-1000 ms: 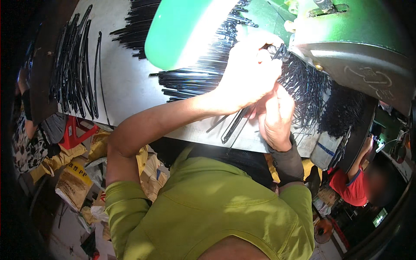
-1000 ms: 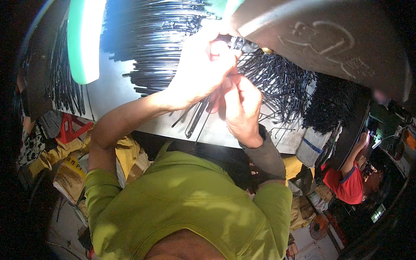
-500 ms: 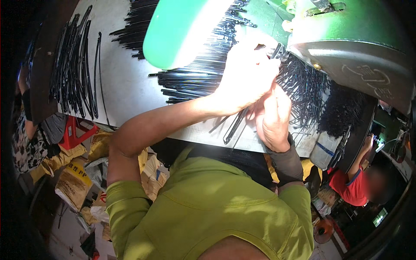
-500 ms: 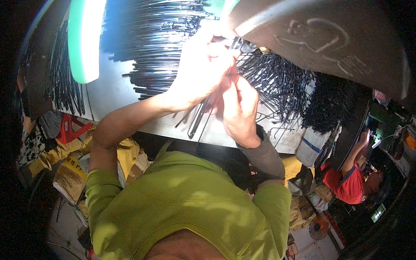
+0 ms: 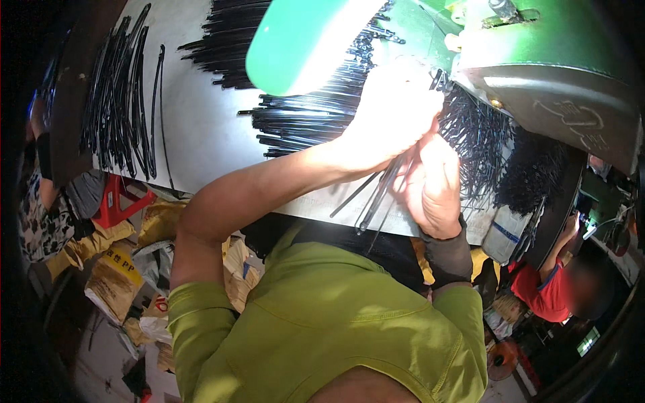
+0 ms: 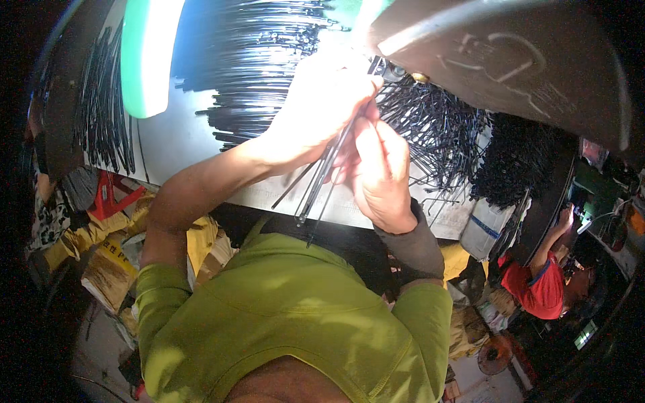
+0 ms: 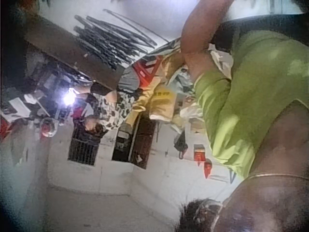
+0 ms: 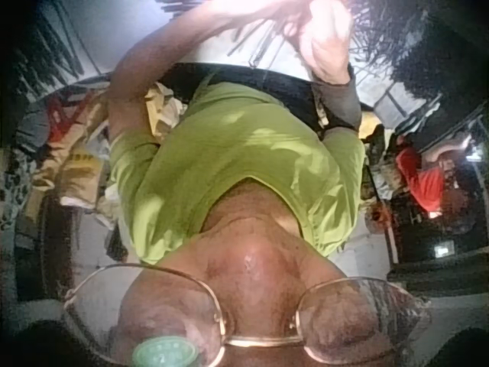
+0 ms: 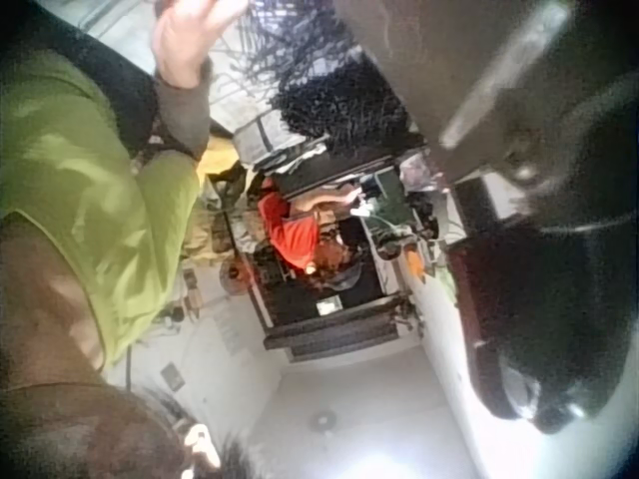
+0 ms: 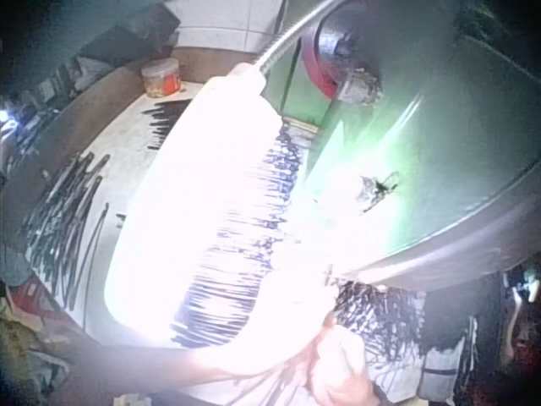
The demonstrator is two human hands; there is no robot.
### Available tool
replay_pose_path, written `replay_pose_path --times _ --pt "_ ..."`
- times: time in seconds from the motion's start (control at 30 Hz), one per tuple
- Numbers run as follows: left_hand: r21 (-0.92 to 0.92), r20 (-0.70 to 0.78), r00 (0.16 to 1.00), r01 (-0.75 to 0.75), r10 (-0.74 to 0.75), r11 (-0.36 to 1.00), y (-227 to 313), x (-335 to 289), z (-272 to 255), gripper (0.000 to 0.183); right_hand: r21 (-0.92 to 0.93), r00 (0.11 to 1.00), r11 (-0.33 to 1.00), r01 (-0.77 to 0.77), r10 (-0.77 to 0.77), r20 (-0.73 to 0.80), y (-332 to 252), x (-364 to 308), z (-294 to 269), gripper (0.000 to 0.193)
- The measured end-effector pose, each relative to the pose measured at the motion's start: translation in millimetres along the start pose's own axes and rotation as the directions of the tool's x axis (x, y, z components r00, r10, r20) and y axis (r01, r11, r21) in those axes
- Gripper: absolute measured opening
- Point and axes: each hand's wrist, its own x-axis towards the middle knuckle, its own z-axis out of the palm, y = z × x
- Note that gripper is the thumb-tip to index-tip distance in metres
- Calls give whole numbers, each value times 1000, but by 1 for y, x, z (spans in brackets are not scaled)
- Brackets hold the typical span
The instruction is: The person joins small metal components onto plastic rods using a specialized press machine.
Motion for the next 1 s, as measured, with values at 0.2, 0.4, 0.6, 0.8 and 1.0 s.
replay_pose_path --times 0.2,0.4,0.6,0.8,1.0 --pt "-102 23 1000 -3 5 995 -5 6 -7 6 -51 995 998 -47 52 89 -5 -2 -3 24" --pt "-166 20 998 61 -58 984 0 7 -1 8 -148 989 989 0 21 146 -8 -2 -15 24" --pt "-197 27 996 84 -81 977 5 6 0 9 -81 987 996 -43 55 150 -8 -2 -15 24" --pt "-187 43 999 39 -31 982 -2 9 -5 9 -70 993 997 -34 42 112 -6 0 -13 23" --pt "-159 35 993 117 -113 980 11 -1 -10 13 -40 1000 999 -16 16 20 1 1 2 22"
